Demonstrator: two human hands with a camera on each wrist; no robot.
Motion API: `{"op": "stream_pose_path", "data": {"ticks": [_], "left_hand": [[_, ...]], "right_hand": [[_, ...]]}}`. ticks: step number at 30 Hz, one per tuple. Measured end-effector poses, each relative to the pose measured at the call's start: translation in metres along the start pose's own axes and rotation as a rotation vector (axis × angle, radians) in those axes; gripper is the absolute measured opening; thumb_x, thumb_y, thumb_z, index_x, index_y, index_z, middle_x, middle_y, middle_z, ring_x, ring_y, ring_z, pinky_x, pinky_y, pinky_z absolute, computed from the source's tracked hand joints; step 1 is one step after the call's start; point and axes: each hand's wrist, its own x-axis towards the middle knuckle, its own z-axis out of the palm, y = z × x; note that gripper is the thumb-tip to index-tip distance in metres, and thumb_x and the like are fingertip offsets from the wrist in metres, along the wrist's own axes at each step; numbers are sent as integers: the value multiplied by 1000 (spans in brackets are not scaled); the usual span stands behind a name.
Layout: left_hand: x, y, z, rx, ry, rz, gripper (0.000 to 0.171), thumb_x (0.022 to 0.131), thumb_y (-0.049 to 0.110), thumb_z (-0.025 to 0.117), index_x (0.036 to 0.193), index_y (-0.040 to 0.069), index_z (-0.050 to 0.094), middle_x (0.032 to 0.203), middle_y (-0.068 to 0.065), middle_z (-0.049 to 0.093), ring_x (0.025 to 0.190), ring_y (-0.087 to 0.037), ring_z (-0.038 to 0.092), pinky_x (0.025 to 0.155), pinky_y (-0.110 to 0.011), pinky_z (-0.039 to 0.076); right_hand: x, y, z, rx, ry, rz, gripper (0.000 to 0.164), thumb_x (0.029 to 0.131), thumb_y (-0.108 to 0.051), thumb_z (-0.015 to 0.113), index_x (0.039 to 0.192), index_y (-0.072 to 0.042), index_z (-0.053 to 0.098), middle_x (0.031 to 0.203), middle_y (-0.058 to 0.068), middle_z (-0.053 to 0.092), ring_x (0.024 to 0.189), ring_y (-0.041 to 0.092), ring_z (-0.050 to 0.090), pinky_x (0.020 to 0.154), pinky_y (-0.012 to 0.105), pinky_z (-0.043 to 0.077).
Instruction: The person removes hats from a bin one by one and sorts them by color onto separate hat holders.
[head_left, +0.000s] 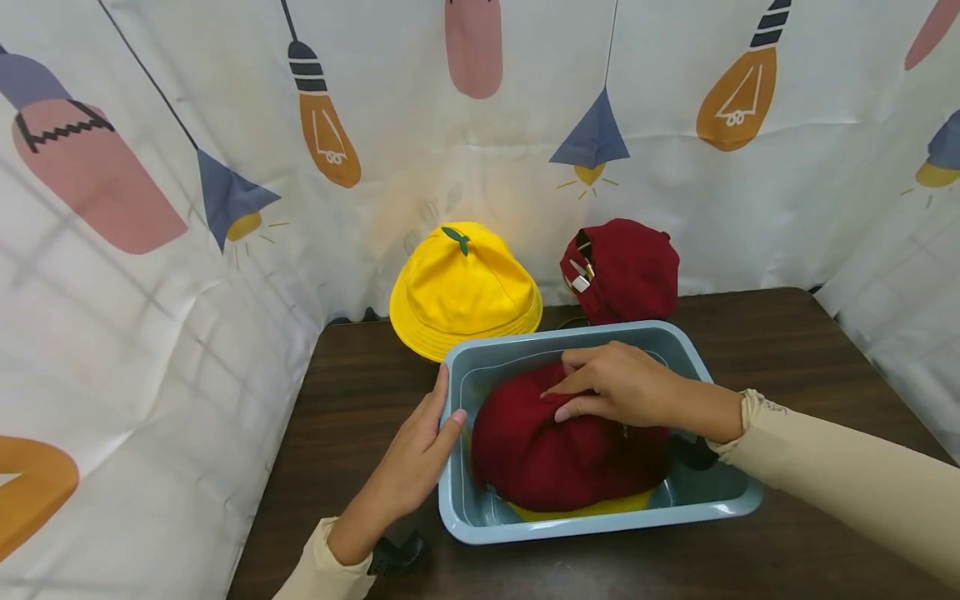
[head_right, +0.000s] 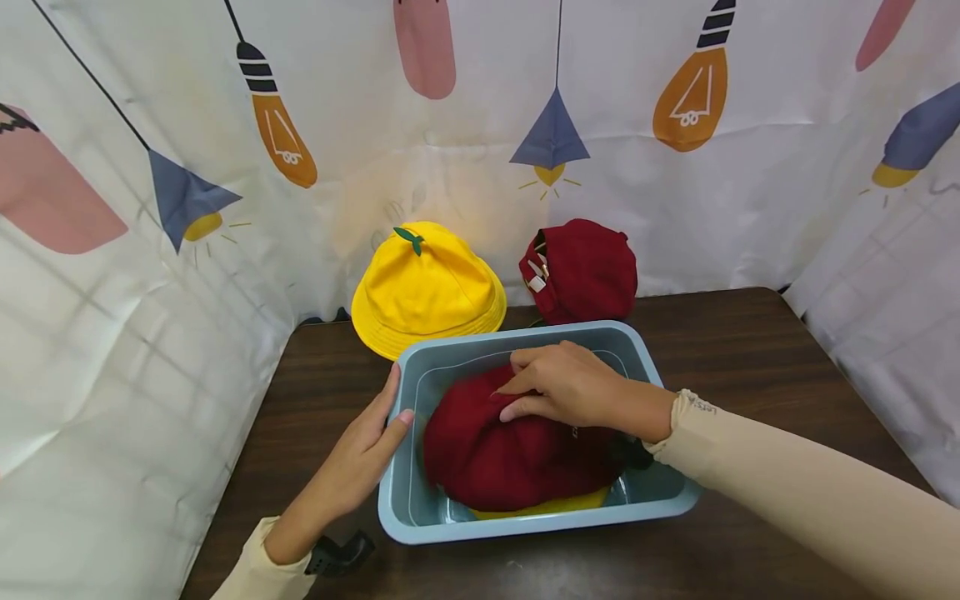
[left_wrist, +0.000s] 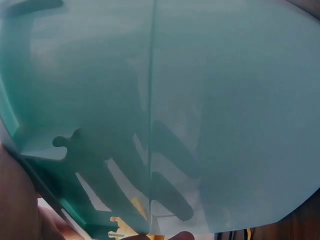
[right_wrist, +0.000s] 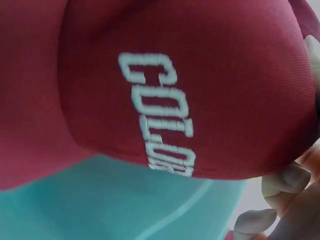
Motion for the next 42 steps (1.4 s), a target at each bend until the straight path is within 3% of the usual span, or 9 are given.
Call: {"op": "stream_pose_path", "data": {"ticks": [4, 9, 23, 30, 37, 42], "left_hand": [[0, 0, 0, 12, 1, 0, 71, 109, 34, 47, 165, 30, 3, 166, -11, 29, 132, -39, 53, 81, -40, 63], [0, 0, 0, 21, 0, -20, 72, 109, 34, 47, 165, 32, 2, 167, -7, 28, 136, -35, 51, 88, -43, 61], [0, -1, 2, 32, 7, -30, 72, 109, 33, 47, 165, 33, 1, 166, -6, 30, 132, -32, 53, 94, -46, 59], [0, -2, 2, 55, 18, -5, 71, 109, 40, 45, 165, 30, 2, 165, -7, 32, 130, -30, 52, 102, -53, 54], [1, -4, 1, 89, 47, 27, 69, 110, 40, 44, 165, 26, 5, 164, -11, 33, 130, -33, 52, 106, -57, 49], [1, -4, 0, 91, 46, 40, 69, 110, 39, 43, 165, 25, 5, 165, -12, 32, 133, -34, 50, 109, -60, 46]], "right_hand": [[-8, 2, -18, 60, 59, 46, 25, 87, -37, 79, 110, -28, 81, 77, -14, 49, 64, -3, 43, 54, 16, 42], [-14, 6, -35, 168, 141, 30, 15, 86, -23, 81, 101, -24, 82, 80, -14, 50, 67, -1, 48, 53, 18, 45], [-21, 5, -83, 242, 243, -68, 34, 83, 0, 80, 114, -13, 80, 89, -10, 54, 77, 5, 52, 56, 19, 47], [-25, 7, -112, 219, 305, -126, 35, 80, 9, 79, 108, -11, 80, 91, -8, 55, 78, 5, 52, 58, 19, 46], [-27, 11, -147, 149, 428, -40, 30, 80, 17, 73, 90, -10, 78, 84, -5, 54, 72, 7, 49, 56, 21, 41], [-28, 22, -177, 47, 493, -3, 11, 88, 9, 71, 88, -1, 77, 86, -6, 56, 78, 10, 49, 60, 15, 42]]}}
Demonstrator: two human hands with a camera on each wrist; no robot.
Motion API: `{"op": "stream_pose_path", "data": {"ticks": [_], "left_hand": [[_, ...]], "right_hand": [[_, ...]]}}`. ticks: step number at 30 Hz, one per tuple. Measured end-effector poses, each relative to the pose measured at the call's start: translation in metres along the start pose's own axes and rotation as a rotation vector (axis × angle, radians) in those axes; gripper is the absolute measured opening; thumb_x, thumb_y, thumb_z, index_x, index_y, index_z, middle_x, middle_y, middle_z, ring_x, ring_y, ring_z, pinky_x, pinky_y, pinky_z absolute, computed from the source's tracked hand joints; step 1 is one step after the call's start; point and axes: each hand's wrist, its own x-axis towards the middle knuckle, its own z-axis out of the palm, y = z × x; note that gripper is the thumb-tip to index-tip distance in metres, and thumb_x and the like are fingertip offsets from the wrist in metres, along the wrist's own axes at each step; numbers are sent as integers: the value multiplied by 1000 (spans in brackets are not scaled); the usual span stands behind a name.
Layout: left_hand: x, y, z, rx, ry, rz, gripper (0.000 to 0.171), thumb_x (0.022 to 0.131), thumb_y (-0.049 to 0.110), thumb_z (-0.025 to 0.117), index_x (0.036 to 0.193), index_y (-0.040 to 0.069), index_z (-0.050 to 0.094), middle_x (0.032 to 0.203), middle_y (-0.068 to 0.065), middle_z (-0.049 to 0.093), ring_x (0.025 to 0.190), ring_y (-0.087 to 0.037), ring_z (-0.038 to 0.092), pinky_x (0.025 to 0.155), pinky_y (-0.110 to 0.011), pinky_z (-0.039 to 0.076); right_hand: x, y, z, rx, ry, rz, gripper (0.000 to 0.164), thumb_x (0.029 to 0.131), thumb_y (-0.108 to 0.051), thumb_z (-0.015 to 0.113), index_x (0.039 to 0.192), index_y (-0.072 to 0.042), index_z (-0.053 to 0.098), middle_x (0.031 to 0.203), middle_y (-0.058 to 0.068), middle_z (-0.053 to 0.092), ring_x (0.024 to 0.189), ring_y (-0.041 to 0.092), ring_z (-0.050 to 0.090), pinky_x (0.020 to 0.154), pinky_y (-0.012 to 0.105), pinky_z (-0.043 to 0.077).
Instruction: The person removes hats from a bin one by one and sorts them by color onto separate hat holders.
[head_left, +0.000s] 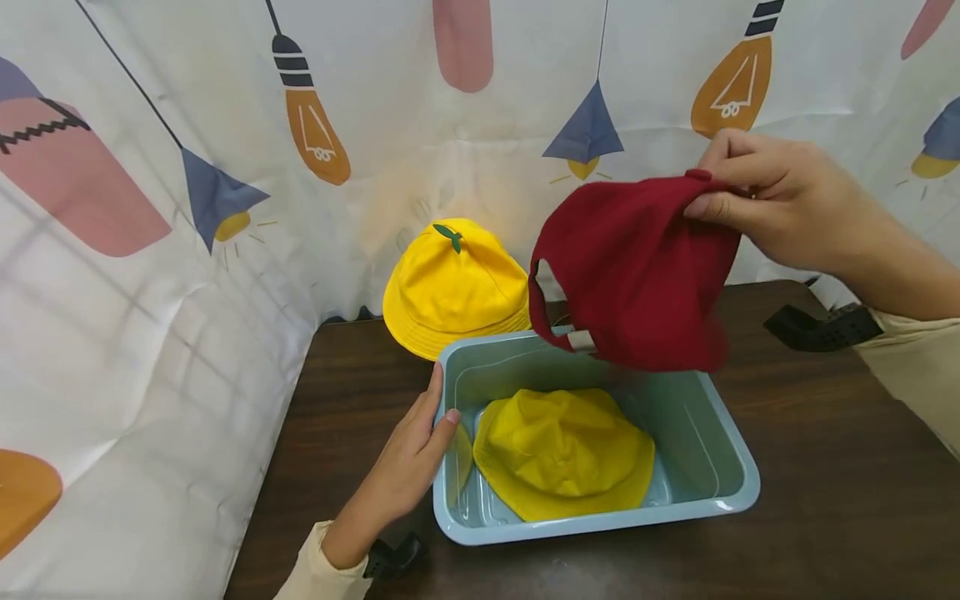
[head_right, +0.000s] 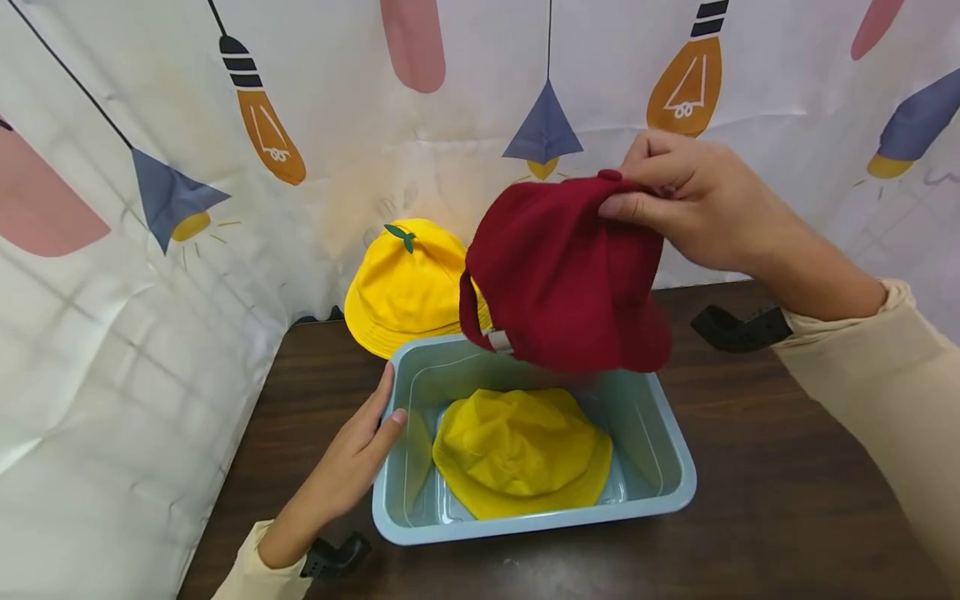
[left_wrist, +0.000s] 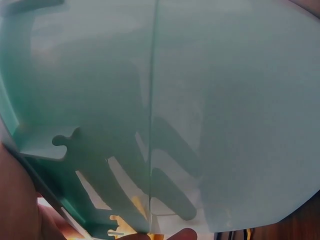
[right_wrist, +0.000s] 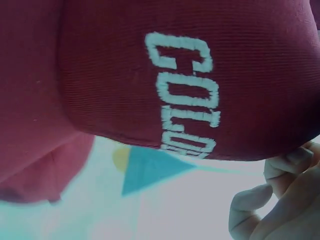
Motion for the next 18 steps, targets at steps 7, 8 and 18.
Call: {"op": "stream_pose_path", "data": {"ticks": [7, 8, 18], "left_hand": [[0, 3, 0, -8, -12, 10, 69, 111, 38, 42, 165, 23, 3, 169, -12, 24, 142, -35, 43, 113, -63, 39], [0, 3, -1, -8, -14, 9, 69, 111, 39, 42, 165, 23, 3, 169, -12, 24, 142, -34, 43, 113, -63, 39], [0, 1, -2, -10, -15, -15, 68, 110, 40, 41, 165, 25, 3, 167, -12, 26, 140, -34, 45, 112, -61, 41]], "right_hand": [[15, 25, -25, -165, 53, 75, 11, 93, 1, 69, 100, 6, 76, 91, -17, 52, 86, 5, 48, 65, 4, 43], [17, 29, -27, -181, 51, 95, 11, 94, 0, 69, 100, 5, 77, 91, -18, 52, 87, 4, 48, 65, 4, 42], [42, 77, -19, -207, -19, 323, 27, 102, -20, 63, 116, 1, 75, 94, -13, 49, 90, 5, 46, 63, 6, 43]]}}
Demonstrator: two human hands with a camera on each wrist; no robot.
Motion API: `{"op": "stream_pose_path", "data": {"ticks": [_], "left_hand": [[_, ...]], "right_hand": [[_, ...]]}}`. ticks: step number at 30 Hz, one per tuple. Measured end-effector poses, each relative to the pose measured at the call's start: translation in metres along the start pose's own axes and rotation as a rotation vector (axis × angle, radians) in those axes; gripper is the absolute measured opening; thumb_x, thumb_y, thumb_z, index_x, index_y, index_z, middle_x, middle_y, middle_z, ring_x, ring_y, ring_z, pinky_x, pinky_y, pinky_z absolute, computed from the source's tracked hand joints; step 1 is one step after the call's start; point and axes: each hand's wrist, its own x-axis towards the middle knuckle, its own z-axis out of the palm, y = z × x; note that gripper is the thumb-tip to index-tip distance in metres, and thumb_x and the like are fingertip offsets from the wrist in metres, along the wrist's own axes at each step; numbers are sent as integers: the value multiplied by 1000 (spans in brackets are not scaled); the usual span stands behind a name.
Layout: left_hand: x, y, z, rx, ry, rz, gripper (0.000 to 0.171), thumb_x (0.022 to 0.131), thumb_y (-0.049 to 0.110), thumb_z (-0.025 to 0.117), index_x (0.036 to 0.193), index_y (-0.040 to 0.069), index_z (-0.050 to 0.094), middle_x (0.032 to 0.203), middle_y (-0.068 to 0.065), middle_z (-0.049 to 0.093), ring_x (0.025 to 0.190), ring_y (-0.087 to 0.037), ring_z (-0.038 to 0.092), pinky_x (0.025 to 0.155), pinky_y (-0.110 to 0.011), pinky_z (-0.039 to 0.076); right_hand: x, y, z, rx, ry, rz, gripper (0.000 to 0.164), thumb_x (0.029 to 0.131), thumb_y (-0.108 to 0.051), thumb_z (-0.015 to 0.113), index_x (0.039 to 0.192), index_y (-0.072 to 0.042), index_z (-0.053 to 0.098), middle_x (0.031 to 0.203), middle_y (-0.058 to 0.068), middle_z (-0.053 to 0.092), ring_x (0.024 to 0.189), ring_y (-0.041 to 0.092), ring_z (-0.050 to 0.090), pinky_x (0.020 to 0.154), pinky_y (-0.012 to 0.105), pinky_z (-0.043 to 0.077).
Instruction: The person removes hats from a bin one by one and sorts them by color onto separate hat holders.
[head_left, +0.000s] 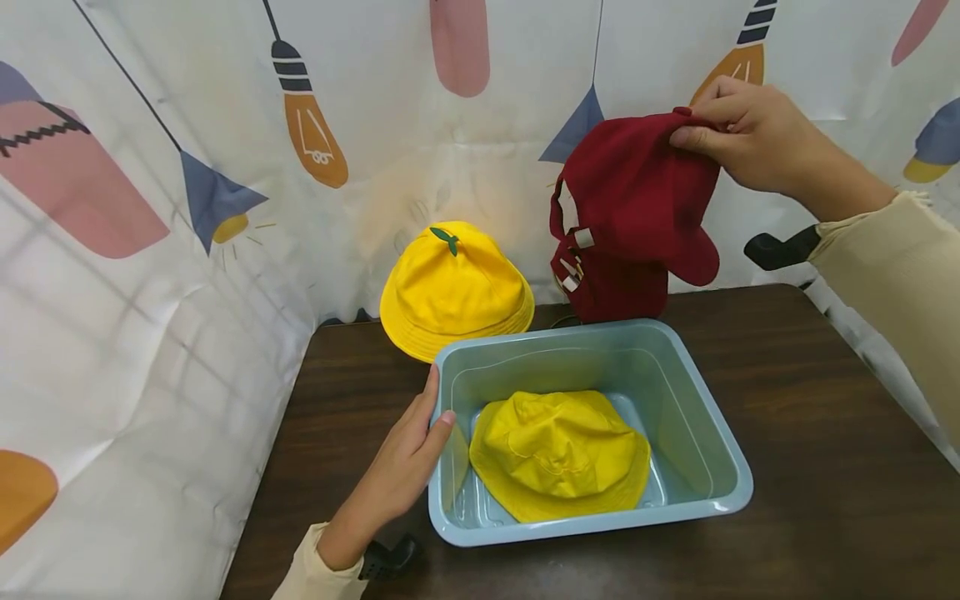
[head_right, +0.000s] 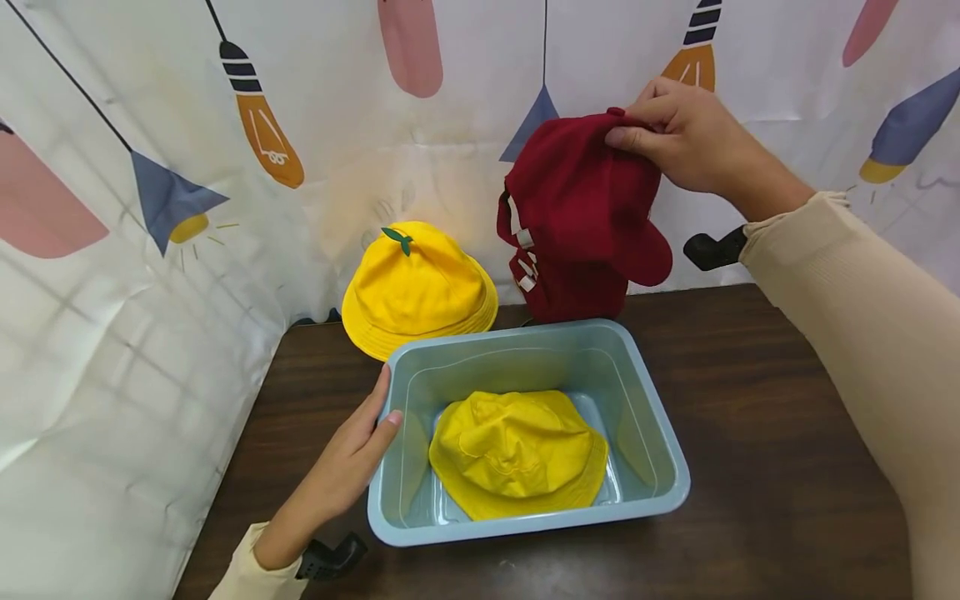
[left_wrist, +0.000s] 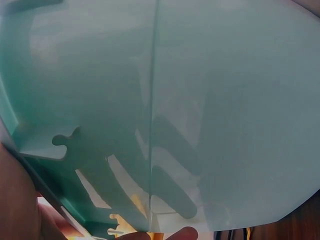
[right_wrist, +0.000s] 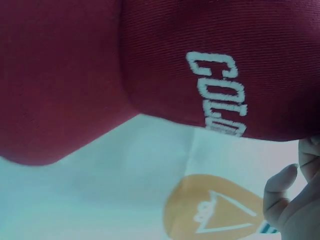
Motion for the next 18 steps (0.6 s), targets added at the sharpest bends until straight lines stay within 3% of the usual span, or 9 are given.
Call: {"op": "stream_pose_path", "data": {"ticks": [4, 11, 18], "left_hand": [[0, 0, 1, -2, 1, -4, 68, 110, 39, 42, 165, 25, 4, 166, -13, 29, 137, -34, 47, 110, -61, 43], [-1, 0, 2, -10, -3, -2, 68, 110, 39, 42, 165, 25, 4, 164, -13, 32, 133, -33, 50, 107, -58, 47], [-1, 0, 2, -26, -3, 0, 70, 110, 40, 43, 165, 25, 3, 166, -11, 29, 137, -32, 48, 110, -58, 45]], "right_hand": [[6, 8, 17, 30, -22, 9, 28, 102, -23, 62, 113, -2, 76, 95, -10, 49, 88, 6, 48, 64, 9, 43], [7, 21, 44, 20, -34, -65, 20, 101, -19, 65, 102, -3, 78, 97, -9, 51, 89, 4, 49, 66, 9, 43], [6, 25, 52, 11, -25, -35, 22, 101, -21, 64, 102, -4, 77, 101, -1, 53, 89, 2, 47, 69, 12, 40]]}}
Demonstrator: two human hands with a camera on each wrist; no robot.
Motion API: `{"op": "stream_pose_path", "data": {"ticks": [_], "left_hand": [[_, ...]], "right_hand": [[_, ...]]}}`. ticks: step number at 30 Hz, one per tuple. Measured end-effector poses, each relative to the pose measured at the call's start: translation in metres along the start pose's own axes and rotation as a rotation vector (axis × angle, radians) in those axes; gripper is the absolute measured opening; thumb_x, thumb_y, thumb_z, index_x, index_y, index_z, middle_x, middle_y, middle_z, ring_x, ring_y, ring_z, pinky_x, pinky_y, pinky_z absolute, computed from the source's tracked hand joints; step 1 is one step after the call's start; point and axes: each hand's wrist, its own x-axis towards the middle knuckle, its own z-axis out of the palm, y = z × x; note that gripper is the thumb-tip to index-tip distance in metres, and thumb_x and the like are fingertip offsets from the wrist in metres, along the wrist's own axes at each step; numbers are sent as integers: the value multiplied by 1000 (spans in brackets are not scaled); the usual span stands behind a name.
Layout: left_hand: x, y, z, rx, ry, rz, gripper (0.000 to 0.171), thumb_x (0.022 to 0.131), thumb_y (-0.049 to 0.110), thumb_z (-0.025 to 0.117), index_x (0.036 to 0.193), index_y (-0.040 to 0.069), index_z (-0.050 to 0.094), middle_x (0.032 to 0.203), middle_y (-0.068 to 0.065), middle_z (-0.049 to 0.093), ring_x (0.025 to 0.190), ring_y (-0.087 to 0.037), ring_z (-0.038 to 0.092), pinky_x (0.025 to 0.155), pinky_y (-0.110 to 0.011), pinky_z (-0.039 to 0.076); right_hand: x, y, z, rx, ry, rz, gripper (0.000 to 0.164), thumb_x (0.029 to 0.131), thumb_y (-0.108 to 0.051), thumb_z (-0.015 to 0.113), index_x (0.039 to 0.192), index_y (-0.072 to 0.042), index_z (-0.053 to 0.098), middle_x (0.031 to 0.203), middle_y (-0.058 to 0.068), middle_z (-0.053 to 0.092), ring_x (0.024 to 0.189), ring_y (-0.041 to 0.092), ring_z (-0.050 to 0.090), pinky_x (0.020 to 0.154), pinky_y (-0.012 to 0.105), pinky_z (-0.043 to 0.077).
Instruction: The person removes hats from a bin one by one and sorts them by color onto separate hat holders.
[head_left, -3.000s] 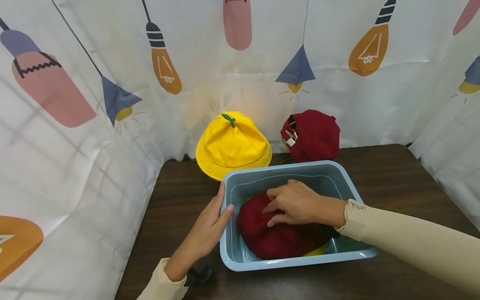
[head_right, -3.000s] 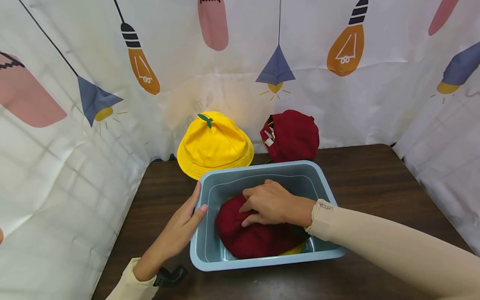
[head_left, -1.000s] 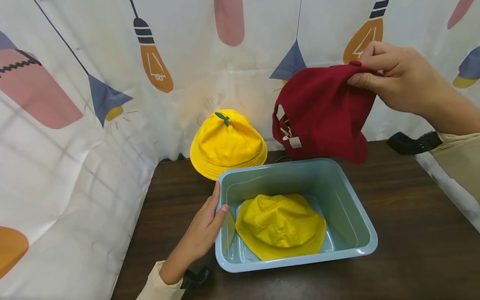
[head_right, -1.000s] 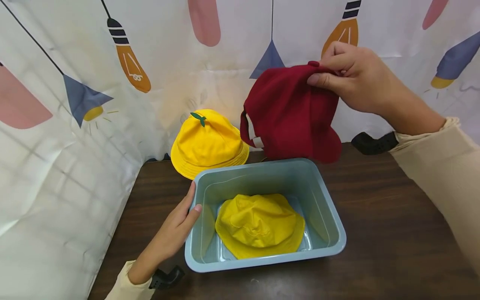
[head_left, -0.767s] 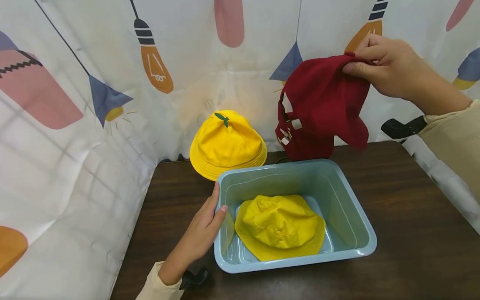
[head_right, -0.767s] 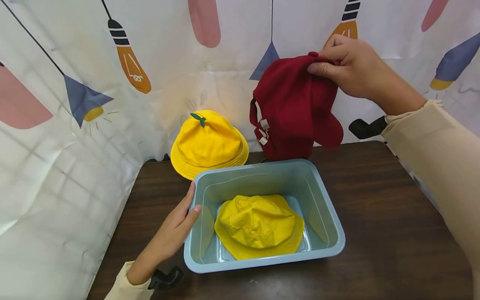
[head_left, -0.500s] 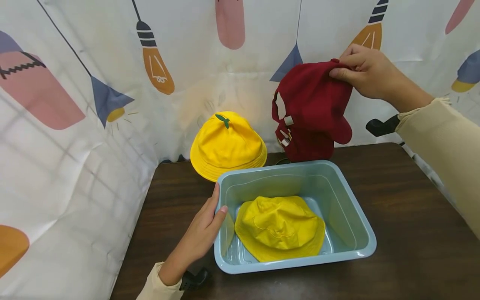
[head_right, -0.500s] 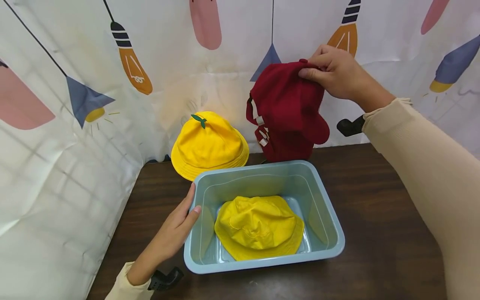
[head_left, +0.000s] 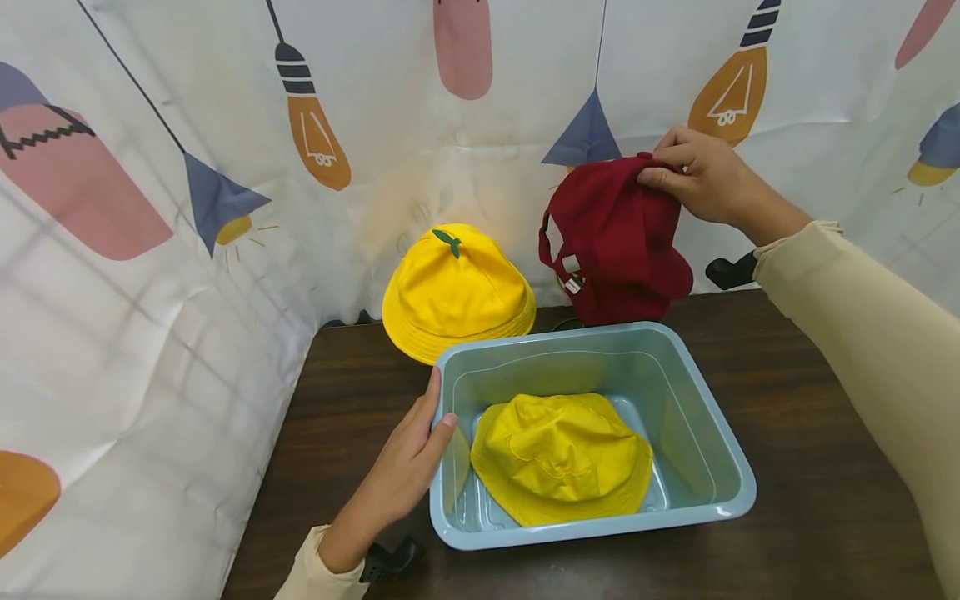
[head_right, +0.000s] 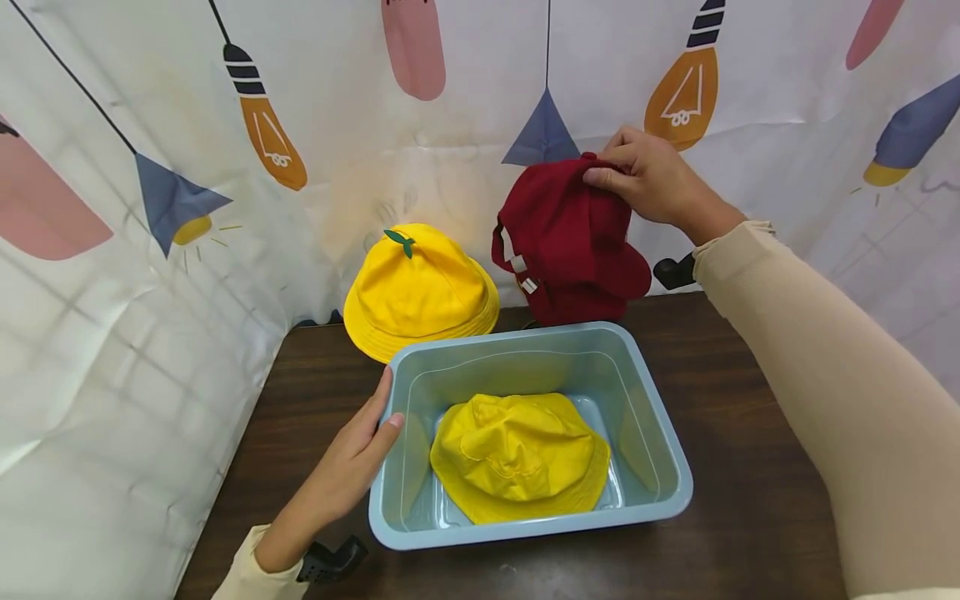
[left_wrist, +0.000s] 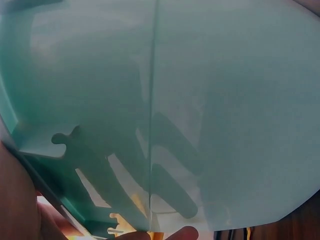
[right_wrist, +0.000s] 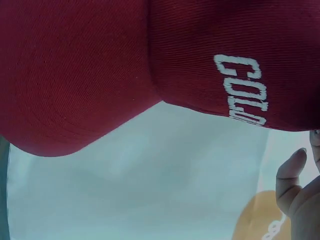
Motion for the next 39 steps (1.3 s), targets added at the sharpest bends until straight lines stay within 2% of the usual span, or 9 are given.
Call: {"op": "stream_pose_path", "data": {"ticks": [5, 11, 16, 22, 32, 39], "left_hand": [[1, 2, 0, -7, -4, 5, 70, 110, 41, 43, 165, 25, 4, 166, -10, 29, 139, -31, 46, 113, -58, 42], [1, 3, 0, 4, 0, 9, 69, 110, 40, 43, 165, 24, 4, 167, -9, 28, 142, -31, 43, 115, -58, 38], [0, 2, 0, 20, 10, 17, 69, 110, 39, 42, 165, 22, 4, 168, -10, 27, 144, -32, 42, 116, -61, 36], [0, 1, 0, 5, 4, 6, 70, 110, 40, 43, 165, 24, 4, 168, -8, 26, 145, -31, 41, 116, -58, 37], [0, 0, 0, 2, -4, -16, 70, 110, 42, 43, 165, 27, 3, 168, -7, 26, 141, -30, 45, 113, -58, 41], [0, -1, -1, 4, 0, -16, 69, 110, 42, 42, 165, 27, 4, 167, -7, 27, 142, -30, 44, 115, -58, 40]], "right_hand": [[-3, 6, -7, -41, 22, 36, 25, 103, -23, 62, 107, -4, 76, 101, -1, 52, 90, 1, 45, 70, 14, 38], [-7, 14, -10, -61, 38, -47, 17, 100, -15, 66, 99, -3, 77, 98, -1, 53, 86, 0, 46, 67, 10, 38], [-11, 22, 3, 12, 9, -69, 15, 99, -12, 66, 94, -2, 76, 96, -2, 53, 87, 1, 47, 67, 10, 39], [-19, 33, 20, 43, -30, 12, 21, 102, -17, 63, 98, -2, 77, 98, 3, 54, 87, 2, 45, 68, 15, 38], [-39, 51, 35, 89, -106, 115, 25, 104, -20, 60, 106, 1, 75, 109, 10, 54, 94, 0, 44, 76, 22, 37], [-48, 60, 46, 116, -172, 182, 31, 106, -23, 57, 117, 1, 72, 117, 14, 53, 104, 15, 45, 79, 24, 39]]}}
